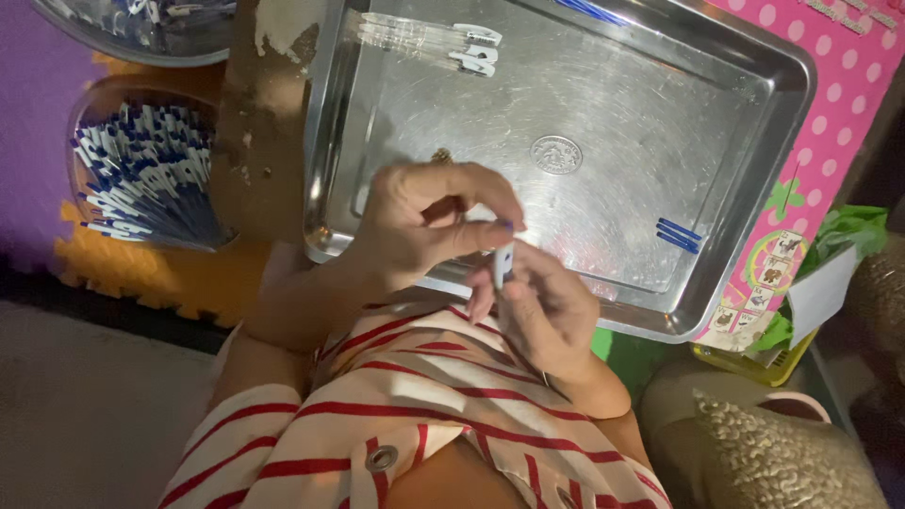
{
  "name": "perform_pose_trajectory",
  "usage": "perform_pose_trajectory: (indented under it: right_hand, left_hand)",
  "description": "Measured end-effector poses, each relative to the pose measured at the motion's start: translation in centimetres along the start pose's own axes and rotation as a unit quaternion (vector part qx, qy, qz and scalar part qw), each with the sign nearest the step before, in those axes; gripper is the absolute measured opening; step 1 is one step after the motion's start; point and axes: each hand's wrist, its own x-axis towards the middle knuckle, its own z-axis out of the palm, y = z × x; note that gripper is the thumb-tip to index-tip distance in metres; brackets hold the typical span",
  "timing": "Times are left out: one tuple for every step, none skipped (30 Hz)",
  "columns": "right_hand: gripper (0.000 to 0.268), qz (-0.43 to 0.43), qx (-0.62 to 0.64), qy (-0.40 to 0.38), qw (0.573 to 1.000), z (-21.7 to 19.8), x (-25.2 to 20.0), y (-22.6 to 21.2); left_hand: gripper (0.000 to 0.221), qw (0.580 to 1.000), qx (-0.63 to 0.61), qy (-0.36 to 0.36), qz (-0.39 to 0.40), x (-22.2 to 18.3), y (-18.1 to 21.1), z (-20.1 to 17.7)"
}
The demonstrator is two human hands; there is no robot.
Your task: The person assembles ballpoint pens by inserting ink cartridges into pen barrels and attaching pen clips.
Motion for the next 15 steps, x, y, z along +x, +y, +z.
perform_pose_trajectory:
  right_hand:
    - [0.038, -0.019, 0.034, 0.035, 0.999, 0.1, 0.1, 0.0]
    - [0.035, -0.041, 0.067, 0.07, 0.994, 0.1, 0.2, 0.1]
    - [0.035, -0.043, 0.066, 0.07, 0.994, -0.5, 0.3, 0.5]
    - [0.03, -0.054, 0.023, 0.078, 0.995, -1.1, 0.3, 0.8]
    - [0.025, -0.065, -0.02, 0.087, 0.994, -1.7, 0.2, 1.1]
    - [0.025, -0.062, -0.02, 0.088, 0.994, -1.9, 0.3, 1.5]
    - [0.025, -0.076, -0.046, 0.087, 0.992, -2.1, 0.3, 1.8]
    - [0.024, -0.092, -0.072, 0.084, 0.99, -2.4, 0.5, 2.2]
    - [0.024, -0.093, -0.073, 0.084, 0.989, -2.3, 0.6, 1.6]
    - [0.025, -0.081, -0.082, 0.089, 0.989, -2.2, 0.8, 1.0]
    - [0.026, -0.069, -0.091, 0.093, 0.989, -2.0, 0.9, 0.4]
    - [0.026, -0.068, -0.091, 0.093, 0.989, -2.2, 0.6, 0.4]
    - [0.03, -0.051, -0.095, 0.108, 0.988, -2.4, 0.2, 0.3]
    - [0.034, -0.035, -0.1, 0.124, 0.987, -2.6, -0.2, 0.2]
    - [0.034, -0.034, -0.101, 0.126, 0.986, -2.6, -0.2, 0.1]
  left_hand:
    - [0.027, 0.999, -0.032, 0.011, -0.012, -0.3, -0.7, 0.0]
    - [0.043, 0.998, -0.064, 0.019, -0.022, -0.4, -1.4, -0.1]
    - [0.043, 0.998, -0.063, 0.018, -0.02, -1.1, -2.1, 0.1]
    - [0.064, 1.0, 0.003, 0.021, -0.02, -1.9, -2.8, 0.2]
    - [0.086, 0.997, 0.069, 0.024, -0.019, -2.7, -3.5, 0.3]
    - [0.086, 0.997, 0.068, 0.024, -0.021, -3.0, -3.8, 0.5]
    - [0.066, 0.993, 0.101, 0.042, -0.033, -3.3, -4.1, 0.8]
    - [0.048, 0.988, 0.135, 0.059, -0.042, -3.5, -4.4, 1.0]
    - [0.048, 0.988, 0.135, 0.059, -0.041, -3.3, -4.2, 1.0]
    - [0.045, 0.989, 0.132, 0.06, -0.04, -3.2, -3.9, 1.0]
    - [0.044, 0.989, 0.13, 0.06, -0.038, -3.0, -3.7, 1.0]
    - [0.044, 0.989, 0.13, 0.061, -0.039, -2.9, -3.4, 1.3]
    - [0.039, 0.99, 0.119, 0.07, -0.031, -2.8, -3.1, 1.6]
    - [0.033, 0.991, 0.108, 0.077, -0.024, -2.6, -2.8, 1.9]
    - [0.033, 0.991, 0.108, 0.077, -0.026, -2.7, -2.3, 1.9]
